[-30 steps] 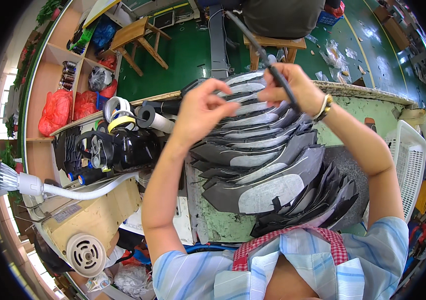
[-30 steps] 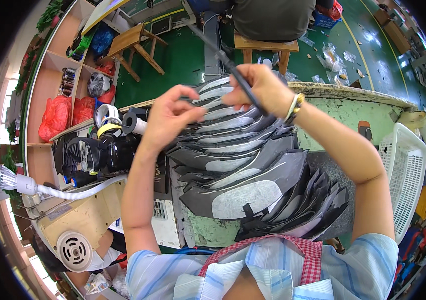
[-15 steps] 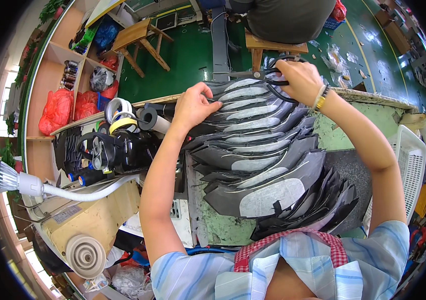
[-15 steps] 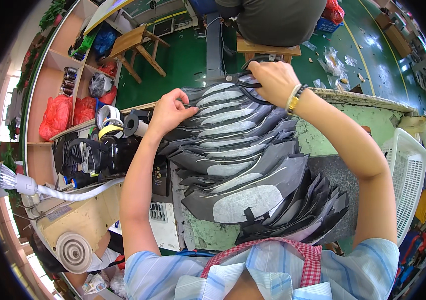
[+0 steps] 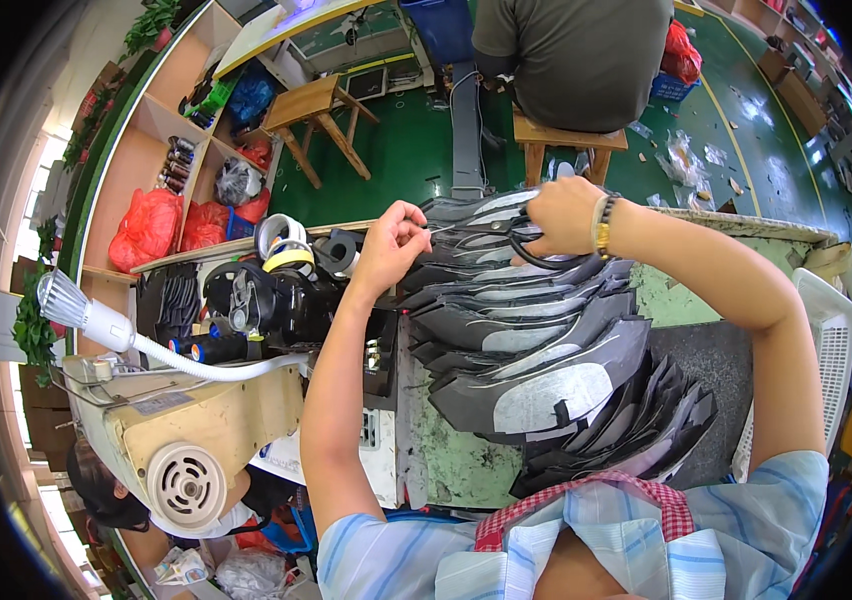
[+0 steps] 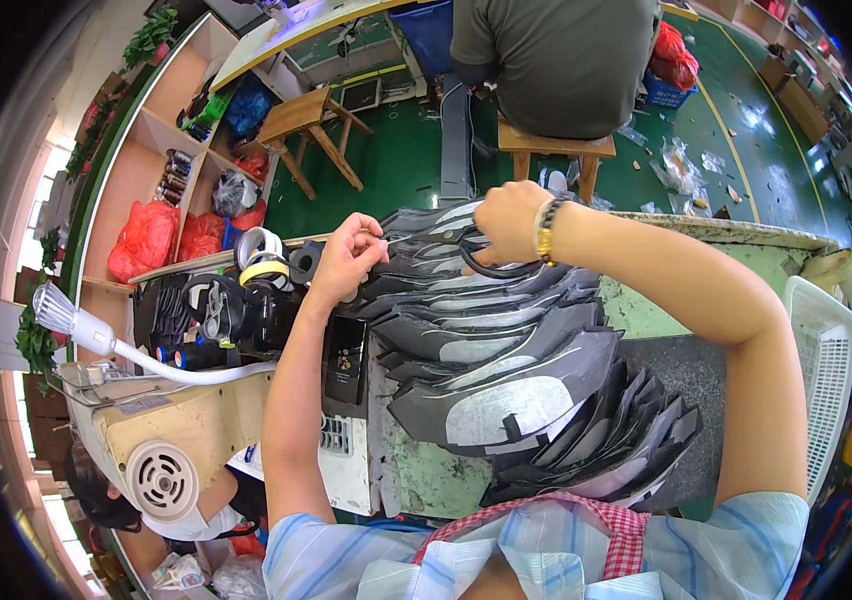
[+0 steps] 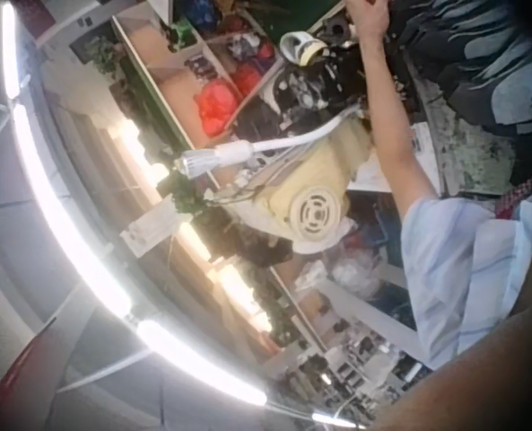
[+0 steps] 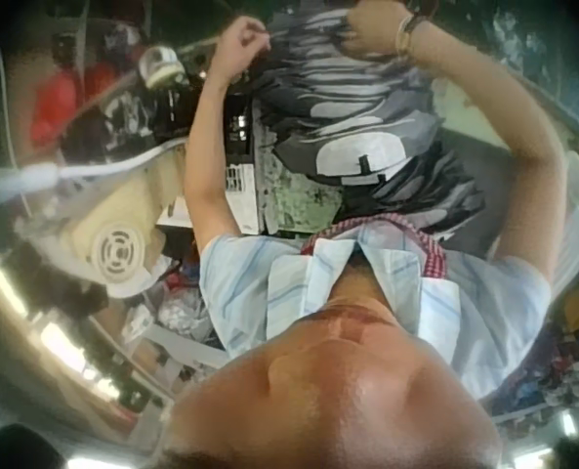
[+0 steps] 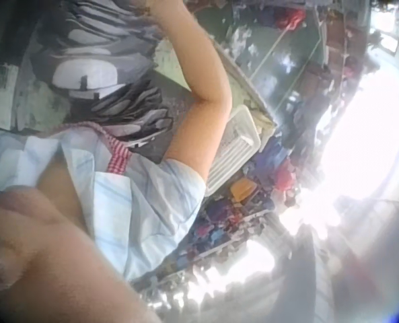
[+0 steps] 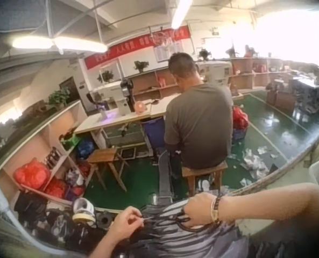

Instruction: The person carries a blue basket of shoe parts to a workbench and uses scissors to trim the edges of the components, stacking them on the table after each one is finished.

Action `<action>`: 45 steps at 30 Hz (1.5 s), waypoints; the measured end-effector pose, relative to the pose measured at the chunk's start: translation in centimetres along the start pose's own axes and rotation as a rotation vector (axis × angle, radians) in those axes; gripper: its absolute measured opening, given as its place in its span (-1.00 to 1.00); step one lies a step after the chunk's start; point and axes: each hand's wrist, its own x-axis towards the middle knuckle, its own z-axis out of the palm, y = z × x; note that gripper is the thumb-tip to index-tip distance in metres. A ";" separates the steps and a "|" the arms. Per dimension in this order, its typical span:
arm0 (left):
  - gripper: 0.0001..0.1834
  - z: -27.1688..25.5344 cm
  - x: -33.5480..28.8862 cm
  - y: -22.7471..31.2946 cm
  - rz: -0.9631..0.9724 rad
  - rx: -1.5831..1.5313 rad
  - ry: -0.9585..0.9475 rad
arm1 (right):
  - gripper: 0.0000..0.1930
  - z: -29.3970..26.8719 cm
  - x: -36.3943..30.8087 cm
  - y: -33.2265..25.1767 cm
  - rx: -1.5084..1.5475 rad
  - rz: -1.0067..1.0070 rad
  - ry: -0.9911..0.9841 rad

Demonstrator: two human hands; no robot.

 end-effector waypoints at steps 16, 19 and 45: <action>-0.79 2.6 3.5 4.7 -0.070 -0.080 -0.115 | -0.71 3.2 -1.1 6.5 1.015 0.275 0.449; -0.80 1.3 4.3 2.5 -0.135 -0.067 -0.110 | -0.73 4.7 0.3 7.2 0.669 0.246 0.519; -0.80 2.8 2.9 1.5 -0.015 0.110 0.011 | -0.23 0.3 0.1 5.3 0.271 0.070 -0.016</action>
